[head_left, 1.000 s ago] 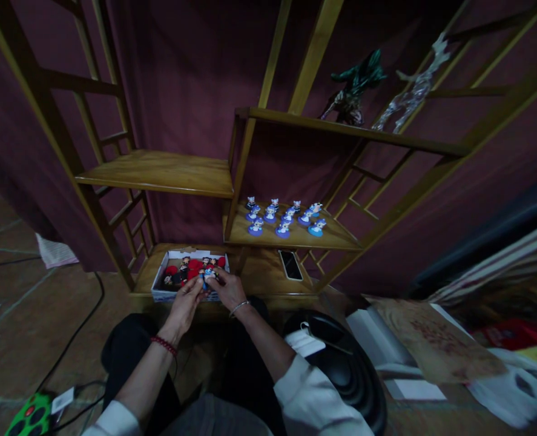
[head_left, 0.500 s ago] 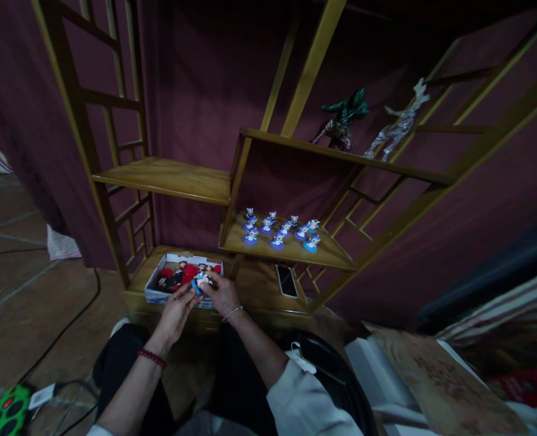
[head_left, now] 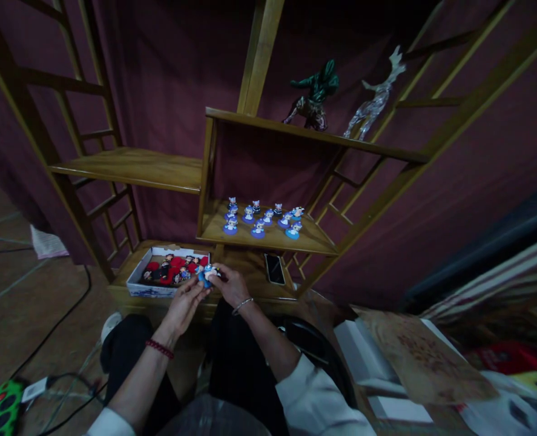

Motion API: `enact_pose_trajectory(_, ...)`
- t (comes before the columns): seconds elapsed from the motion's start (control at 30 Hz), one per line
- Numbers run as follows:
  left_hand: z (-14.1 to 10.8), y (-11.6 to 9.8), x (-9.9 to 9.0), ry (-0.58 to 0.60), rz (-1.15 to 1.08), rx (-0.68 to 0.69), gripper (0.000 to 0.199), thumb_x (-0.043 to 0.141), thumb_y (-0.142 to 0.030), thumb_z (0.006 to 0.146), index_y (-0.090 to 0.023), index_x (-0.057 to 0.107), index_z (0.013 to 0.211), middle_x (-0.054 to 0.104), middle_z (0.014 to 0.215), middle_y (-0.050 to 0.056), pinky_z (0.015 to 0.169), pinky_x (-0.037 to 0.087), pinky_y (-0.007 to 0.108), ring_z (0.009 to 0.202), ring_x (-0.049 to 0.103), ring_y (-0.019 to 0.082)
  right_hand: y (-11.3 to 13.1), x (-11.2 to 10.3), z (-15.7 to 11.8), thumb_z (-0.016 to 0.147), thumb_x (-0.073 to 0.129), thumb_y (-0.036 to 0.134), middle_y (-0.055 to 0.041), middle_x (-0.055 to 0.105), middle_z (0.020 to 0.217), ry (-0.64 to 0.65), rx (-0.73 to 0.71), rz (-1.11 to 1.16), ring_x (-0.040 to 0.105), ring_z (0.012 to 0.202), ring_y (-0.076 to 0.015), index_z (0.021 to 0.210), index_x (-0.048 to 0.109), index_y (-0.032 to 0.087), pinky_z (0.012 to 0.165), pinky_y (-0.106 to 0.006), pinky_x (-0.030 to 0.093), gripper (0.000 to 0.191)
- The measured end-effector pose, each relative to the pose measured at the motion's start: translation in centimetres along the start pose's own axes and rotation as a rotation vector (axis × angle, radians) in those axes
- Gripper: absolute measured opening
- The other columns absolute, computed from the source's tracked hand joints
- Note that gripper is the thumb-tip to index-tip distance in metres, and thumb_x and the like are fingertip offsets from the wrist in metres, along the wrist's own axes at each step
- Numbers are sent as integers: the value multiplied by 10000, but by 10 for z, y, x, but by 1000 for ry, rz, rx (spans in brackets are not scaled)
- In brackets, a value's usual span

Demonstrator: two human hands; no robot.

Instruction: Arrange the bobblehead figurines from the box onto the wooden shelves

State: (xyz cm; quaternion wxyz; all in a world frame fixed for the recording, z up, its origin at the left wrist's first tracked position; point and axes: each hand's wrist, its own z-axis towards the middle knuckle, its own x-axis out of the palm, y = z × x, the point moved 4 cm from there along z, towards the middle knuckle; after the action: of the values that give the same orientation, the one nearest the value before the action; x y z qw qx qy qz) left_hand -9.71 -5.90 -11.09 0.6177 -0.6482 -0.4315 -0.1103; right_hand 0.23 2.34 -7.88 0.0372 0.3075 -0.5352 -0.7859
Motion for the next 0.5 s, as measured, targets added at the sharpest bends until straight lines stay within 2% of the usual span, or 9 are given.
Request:
enact_pose_trajectory(0.2,-4,6,17,80,40,-10,247,726,-145,630,-132,685,873,675,921,42,788,502,238,783,624,116,-3,-17,-2,729,605,283,14,695,838,29,-26,36,636,745,-144,950,657,229,729,-257,509,233)
enact_pose_trajectory(0.5,-7,2,14,45,-24,22,220,724,-168,640,-128,651,844,672,813,32,682,511,224,668,628,107,3,-16,2,715,624,284,-2,693,901,86,-37,146,644,785,-152,995,636,222,761,-290,515,287)
